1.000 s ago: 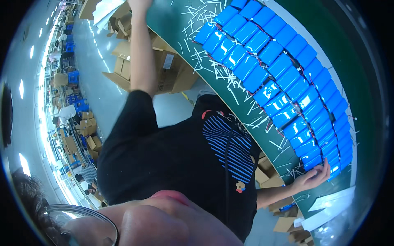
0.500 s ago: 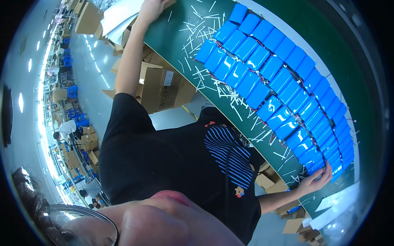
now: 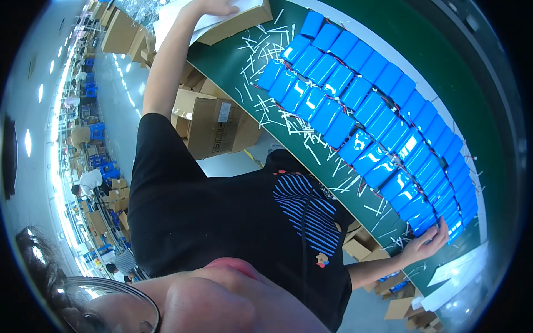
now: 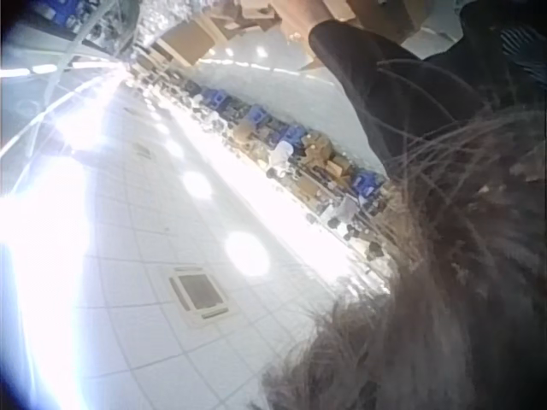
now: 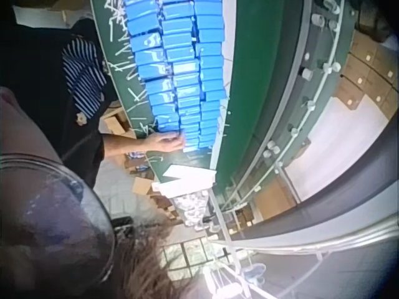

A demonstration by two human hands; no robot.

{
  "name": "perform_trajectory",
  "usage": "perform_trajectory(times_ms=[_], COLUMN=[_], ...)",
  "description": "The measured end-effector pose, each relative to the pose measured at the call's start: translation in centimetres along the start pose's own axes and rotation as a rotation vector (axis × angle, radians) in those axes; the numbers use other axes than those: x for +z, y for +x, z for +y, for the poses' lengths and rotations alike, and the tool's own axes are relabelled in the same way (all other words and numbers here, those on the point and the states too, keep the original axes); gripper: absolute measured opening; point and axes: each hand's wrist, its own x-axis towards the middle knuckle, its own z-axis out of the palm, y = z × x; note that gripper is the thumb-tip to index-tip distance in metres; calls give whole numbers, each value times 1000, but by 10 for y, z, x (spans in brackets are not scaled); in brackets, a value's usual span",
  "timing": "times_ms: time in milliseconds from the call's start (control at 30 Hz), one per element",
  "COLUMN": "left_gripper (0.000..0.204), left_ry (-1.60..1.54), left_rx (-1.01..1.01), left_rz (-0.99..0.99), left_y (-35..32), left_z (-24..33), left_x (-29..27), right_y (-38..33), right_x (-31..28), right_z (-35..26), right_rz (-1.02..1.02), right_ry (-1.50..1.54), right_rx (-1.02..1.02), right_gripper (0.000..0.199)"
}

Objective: The person is aligning blue electronic modules on a production workbench and applying small grey labels or stickers to each unit.

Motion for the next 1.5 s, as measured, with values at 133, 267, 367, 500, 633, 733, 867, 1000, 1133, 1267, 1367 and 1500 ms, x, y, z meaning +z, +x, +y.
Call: perform_trajectory(times_ms=[133,267,367,500,633,733,867,1000,1133,1267,1367,1500], left_gripper=[79,50,59,59,54,49,44,39,38,39,43,53], left_ry=[174,361,-1,378,478,371,233,330,383,280,228,54], left_rx=[-314,-308,131,27,-128,-213,87,-22,-44,-336,-364,-199], left_rz=[124,572,718,703,648,674,848,804,883,755,753,918], left_y=[-52,-64,-79,-80,-67,-69,-99,-95,-77,-59,-41,-36], left_z=[9,-10,-13,-28,-7,12,75,76,25,-38,-88,-145], left_x=[5,34,23,61,36,15,23,55,73,62,66,80], right_y=[6,6,2,6,2,3,3,1,6,10,1,10], right_x=[7,8,6,5,7,4,6,6,10,7,-1,5], right_z=[6,7,11,11,14,17,15,16,6,9,16,1], right_rz=[0,-13,-25,-37,-45,-42,-65,-30,-24,-30,-23,13], right_ry=[75,102,121,150,157,157,212,213,212,230,269,306], right_rx=[-10,23,41,56,63,61,108,80,67,70,117,143], right_gripper=[30,29,28,27,26,26,25,25,25,24,24,20])
